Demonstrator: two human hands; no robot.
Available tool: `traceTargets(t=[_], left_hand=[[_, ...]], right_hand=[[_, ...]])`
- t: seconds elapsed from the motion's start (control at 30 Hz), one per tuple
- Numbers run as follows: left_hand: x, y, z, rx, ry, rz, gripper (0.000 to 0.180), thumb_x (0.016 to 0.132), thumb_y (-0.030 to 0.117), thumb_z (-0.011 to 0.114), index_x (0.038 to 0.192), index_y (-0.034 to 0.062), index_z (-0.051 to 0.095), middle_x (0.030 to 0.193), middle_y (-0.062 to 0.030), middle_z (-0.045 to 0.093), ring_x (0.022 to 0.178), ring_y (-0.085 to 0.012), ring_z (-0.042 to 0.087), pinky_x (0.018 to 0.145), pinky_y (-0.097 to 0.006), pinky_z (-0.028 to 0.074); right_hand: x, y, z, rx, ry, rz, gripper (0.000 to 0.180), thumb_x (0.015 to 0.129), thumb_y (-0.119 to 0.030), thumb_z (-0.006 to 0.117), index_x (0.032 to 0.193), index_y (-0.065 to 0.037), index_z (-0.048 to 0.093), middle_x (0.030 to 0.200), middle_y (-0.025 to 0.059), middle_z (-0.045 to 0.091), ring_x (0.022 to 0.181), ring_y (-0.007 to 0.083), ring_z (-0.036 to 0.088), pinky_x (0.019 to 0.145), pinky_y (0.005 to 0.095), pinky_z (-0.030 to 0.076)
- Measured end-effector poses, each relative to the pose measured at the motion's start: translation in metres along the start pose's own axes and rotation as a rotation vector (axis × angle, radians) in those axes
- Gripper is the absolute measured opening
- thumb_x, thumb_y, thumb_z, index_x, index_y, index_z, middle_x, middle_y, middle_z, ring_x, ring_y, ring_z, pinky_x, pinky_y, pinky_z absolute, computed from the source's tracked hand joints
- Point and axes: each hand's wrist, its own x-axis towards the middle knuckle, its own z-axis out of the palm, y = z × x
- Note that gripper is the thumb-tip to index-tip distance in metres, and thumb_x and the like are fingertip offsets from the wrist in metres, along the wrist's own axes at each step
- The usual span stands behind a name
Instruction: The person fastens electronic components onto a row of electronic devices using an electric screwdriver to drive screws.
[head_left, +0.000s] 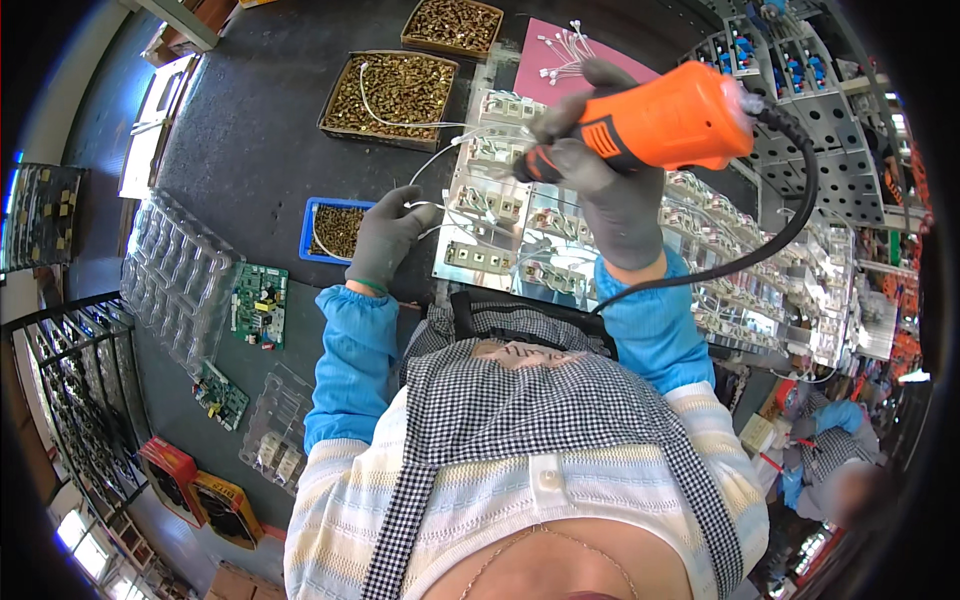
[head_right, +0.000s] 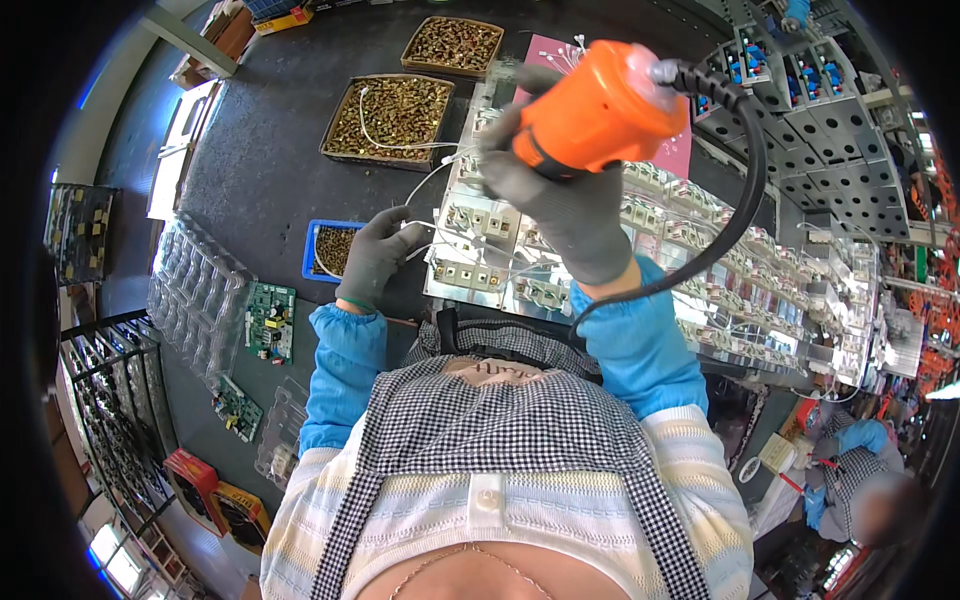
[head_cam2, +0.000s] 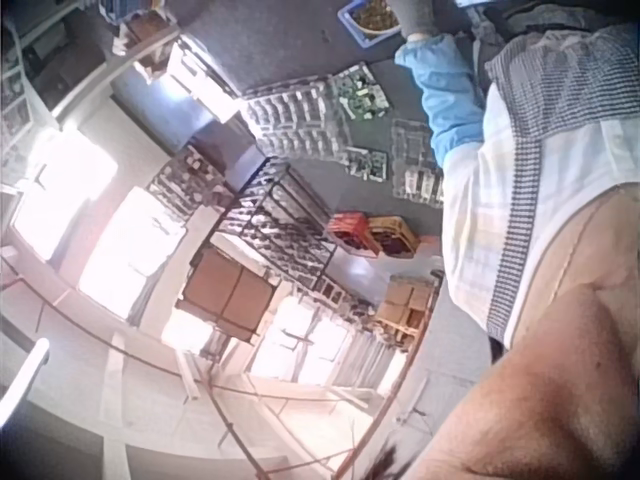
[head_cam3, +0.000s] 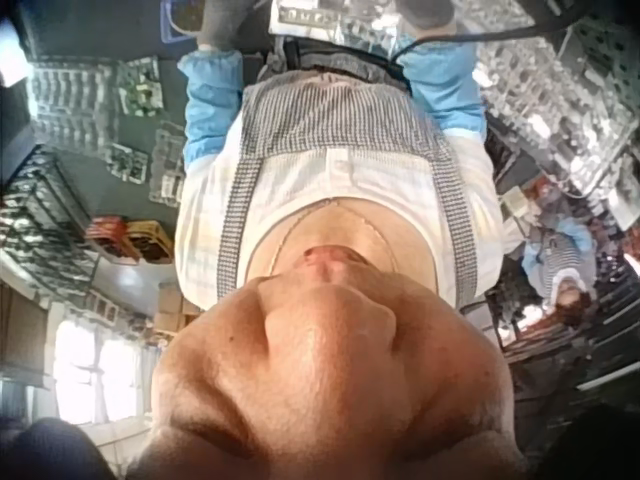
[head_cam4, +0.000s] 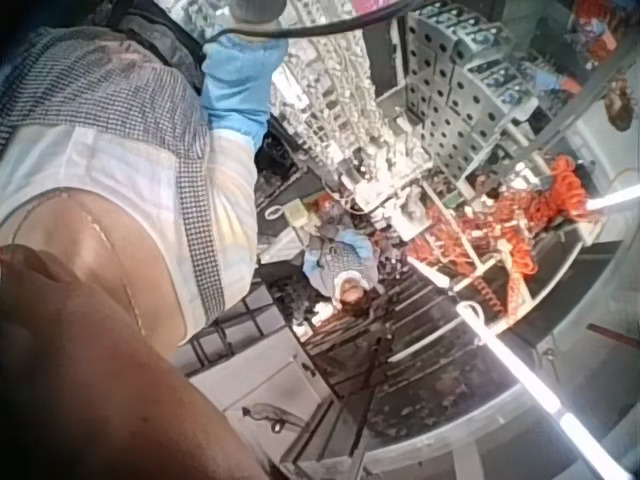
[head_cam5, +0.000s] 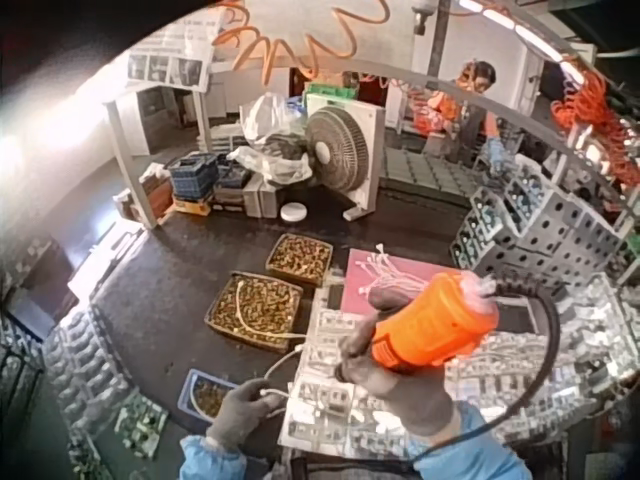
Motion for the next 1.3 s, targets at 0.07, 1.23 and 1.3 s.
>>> traceTargets(t=[0.07, 1.23, 1.3], left_hand=[[-0.002, 0.008, 0.006, 0.076, -0.038, -0.036, 0.054, 0.088, 0.02, 0.078, 0.132, -0.0041, 0.058, 0.102, -0.0095, 0.07, 0.086, -0.0136, 0.064, 0.075, -0.026, 0.052], [0.003, 0.004, 0.018, -0.795, -0.047, -0.115, 0.036, 0.102, 0.016, 0.058, 0.134, 0.0019, 0.055, 0.104, -0.0069, 0.065, 0.08, -0.0109, 0.057, 0.064, -0.021, 0.049], [0.002, 0.003, 0.016, -0.802, -0.057, -0.113, 0.035, 0.102, 0.016, 0.058, 0.134, 0.0018, 0.055, 0.105, -0.0073, 0.065, 0.081, -0.0111, 0.058, 0.064, -0.021, 0.049]], right_hand=[[-0.011, 0.001, -0.02, -0.101, 0.067, -0.029, 0.06, 0.077, 0.003, 0.075, 0.131, 0.002, 0.049, 0.092, 0.0047, 0.069, 0.086, 0.0132, 0.067, 0.074, 0.0283, 0.056], [-0.022, 0.027, -0.064, -0.369, -0.194, 0.163, 0.038, 0.079, -0.021, 0.083, 0.108, -0.005, 0.065, 0.095, 0.0072, 0.07, 0.087, 0.0177, 0.068, 0.078, 0.033, 0.055], [-0.029, 0.022, -0.059, -0.358, -0.294, 0.295, 0.067, 0.072, -0.036, 0.091, 0.124, -0.008, 0.06, 0.106, 0.0127, 0.069, 0.099, 0.0268, 0.068, 0.086, 0.0386, 0.054]])
